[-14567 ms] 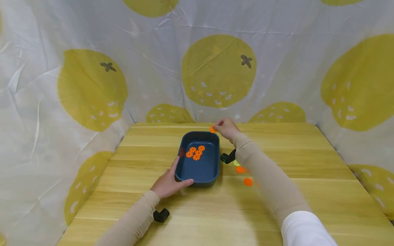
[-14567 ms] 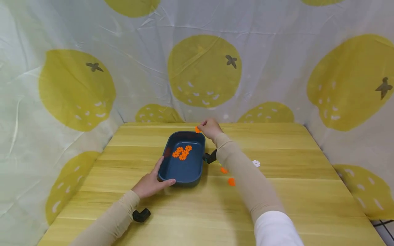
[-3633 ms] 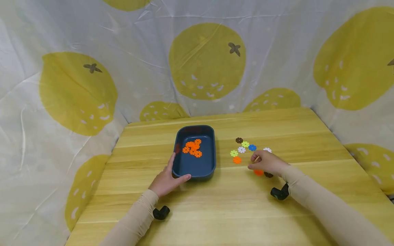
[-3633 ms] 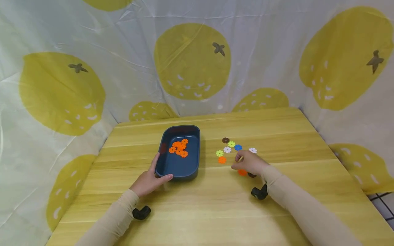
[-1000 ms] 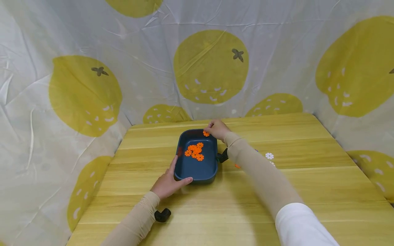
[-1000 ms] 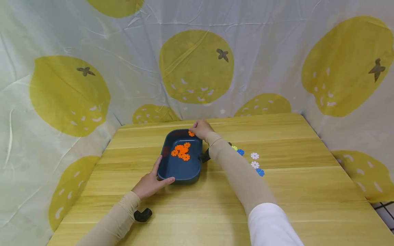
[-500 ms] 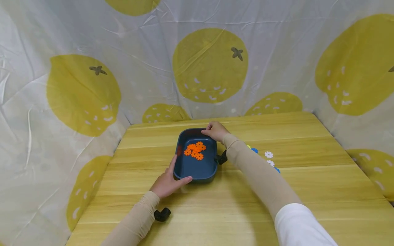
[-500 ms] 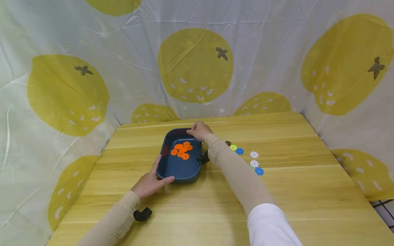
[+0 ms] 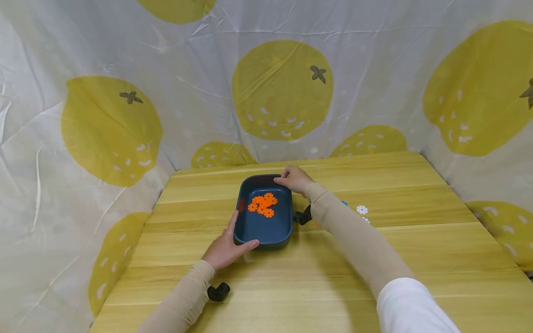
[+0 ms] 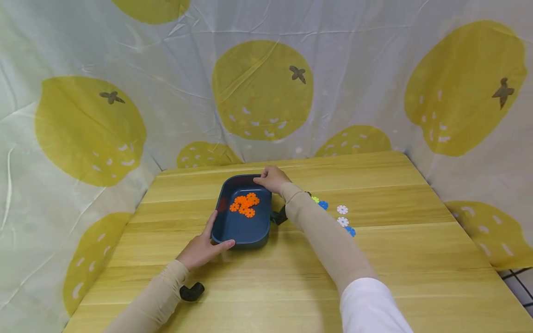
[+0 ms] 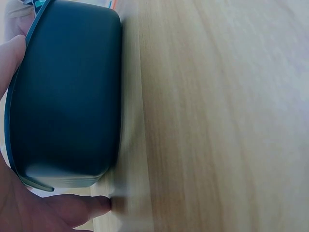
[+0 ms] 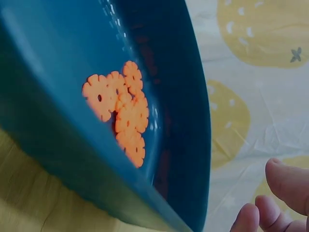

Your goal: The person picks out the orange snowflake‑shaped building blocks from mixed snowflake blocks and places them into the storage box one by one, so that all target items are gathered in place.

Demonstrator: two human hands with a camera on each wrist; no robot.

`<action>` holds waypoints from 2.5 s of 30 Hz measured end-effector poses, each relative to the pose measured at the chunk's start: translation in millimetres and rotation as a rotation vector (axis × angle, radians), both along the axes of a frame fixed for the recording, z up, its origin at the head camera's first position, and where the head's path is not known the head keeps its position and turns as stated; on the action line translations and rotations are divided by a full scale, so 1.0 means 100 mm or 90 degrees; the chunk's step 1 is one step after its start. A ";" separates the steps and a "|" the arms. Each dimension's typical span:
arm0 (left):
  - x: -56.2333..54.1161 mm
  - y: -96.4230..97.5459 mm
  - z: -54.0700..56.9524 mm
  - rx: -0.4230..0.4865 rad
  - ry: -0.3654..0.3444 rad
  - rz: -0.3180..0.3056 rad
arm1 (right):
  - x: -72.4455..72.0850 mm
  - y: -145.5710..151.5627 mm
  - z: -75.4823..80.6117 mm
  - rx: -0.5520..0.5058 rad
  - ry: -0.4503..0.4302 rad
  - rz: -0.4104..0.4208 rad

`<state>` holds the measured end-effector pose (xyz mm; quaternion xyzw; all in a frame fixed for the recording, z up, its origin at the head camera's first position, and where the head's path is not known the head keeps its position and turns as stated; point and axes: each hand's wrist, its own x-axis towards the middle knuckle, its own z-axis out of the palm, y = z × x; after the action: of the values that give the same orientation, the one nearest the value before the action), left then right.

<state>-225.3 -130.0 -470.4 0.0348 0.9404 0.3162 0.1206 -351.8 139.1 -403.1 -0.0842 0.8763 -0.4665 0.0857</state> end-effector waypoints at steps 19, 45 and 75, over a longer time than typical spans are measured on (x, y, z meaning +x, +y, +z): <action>0.00 -0.02 -0.04 -0.004 0.005 -0.001 | 0.32 0.48 -0.16 0.020 -0.006 0.013; -0.04 -0.01 -0.01 -0.008 0.003 -0.009 | 0.71 0.89 -0.67 0.217 -0.074 -0.012; -0.03 -0.03 0.01 -0.004 -0.003 -0.006 | 0.60 0.88 -0.51 0.198 -0.021 -0.006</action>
<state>-227.8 -132.6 -469.0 0.0379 0.9409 0.3129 0.1242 -291.3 226.9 -454.2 -0.0579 0.9369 -0.3267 0.1100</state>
